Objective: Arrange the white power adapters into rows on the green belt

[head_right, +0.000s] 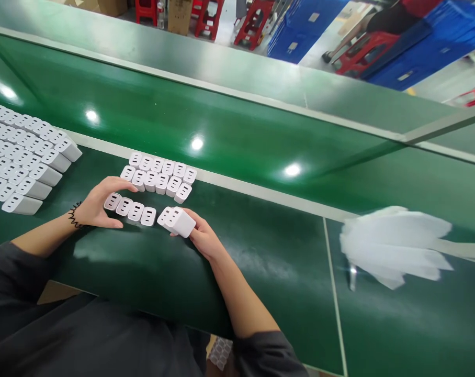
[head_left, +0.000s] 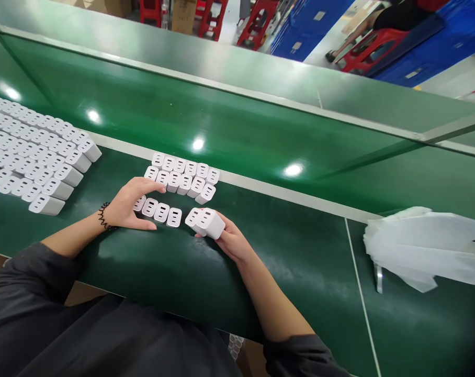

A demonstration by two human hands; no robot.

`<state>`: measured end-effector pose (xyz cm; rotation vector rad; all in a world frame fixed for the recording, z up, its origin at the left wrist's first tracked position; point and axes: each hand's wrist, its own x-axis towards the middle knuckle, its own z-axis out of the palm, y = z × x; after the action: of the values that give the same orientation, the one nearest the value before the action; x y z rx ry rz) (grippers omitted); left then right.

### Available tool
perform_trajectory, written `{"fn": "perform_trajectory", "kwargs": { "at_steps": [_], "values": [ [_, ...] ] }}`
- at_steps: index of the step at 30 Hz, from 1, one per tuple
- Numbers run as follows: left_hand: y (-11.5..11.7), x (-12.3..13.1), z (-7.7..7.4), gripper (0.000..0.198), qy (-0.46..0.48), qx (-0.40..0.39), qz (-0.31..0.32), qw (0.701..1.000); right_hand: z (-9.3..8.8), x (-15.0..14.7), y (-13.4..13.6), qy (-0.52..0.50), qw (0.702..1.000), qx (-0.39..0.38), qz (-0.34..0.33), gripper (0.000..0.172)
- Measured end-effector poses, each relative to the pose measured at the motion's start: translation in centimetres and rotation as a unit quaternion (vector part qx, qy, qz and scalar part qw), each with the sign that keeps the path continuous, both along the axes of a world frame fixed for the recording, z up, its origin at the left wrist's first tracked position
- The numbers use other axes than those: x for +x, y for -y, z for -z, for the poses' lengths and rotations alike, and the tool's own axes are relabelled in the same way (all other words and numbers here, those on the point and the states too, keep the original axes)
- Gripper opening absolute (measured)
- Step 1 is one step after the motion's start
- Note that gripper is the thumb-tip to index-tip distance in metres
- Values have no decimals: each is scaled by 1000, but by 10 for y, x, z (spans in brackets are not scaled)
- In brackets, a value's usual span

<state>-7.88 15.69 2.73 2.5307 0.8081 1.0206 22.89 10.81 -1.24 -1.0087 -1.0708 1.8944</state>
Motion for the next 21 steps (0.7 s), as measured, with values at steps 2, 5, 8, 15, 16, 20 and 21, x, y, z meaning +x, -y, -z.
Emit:
{"fn": "perform_trajectory", "kwargs": {
  "at_steps": [2,5,8,15,16,20,21],
  "values": [
    [5,1,-8,72,36,1,-12,999,-2,0,1,6,1000,13,1,46],
    [23,16,-14,74,-11,13,-27,999,-6,-2,6,2,999,38,-27,49],
    [43,35,-10,72,-60,15,-4,998,-7,-7,11,-5,995,65,-75,49],
    [48,54,8,39,-106,72,-44,991,-7,-2,1,17,993,83,-84,37],
    [47,55,8,39,-120,82,-50,988,-8,2,-1,24,994,83,-66,34],
    [43,64,10,40,-173,108,-66,977,-9,17,-8,32,998,50,-16,37],
    [43,66,10,40,-185,113,-71,974,-10,19,-8,23,999,40,-15,44]
  ]
}}
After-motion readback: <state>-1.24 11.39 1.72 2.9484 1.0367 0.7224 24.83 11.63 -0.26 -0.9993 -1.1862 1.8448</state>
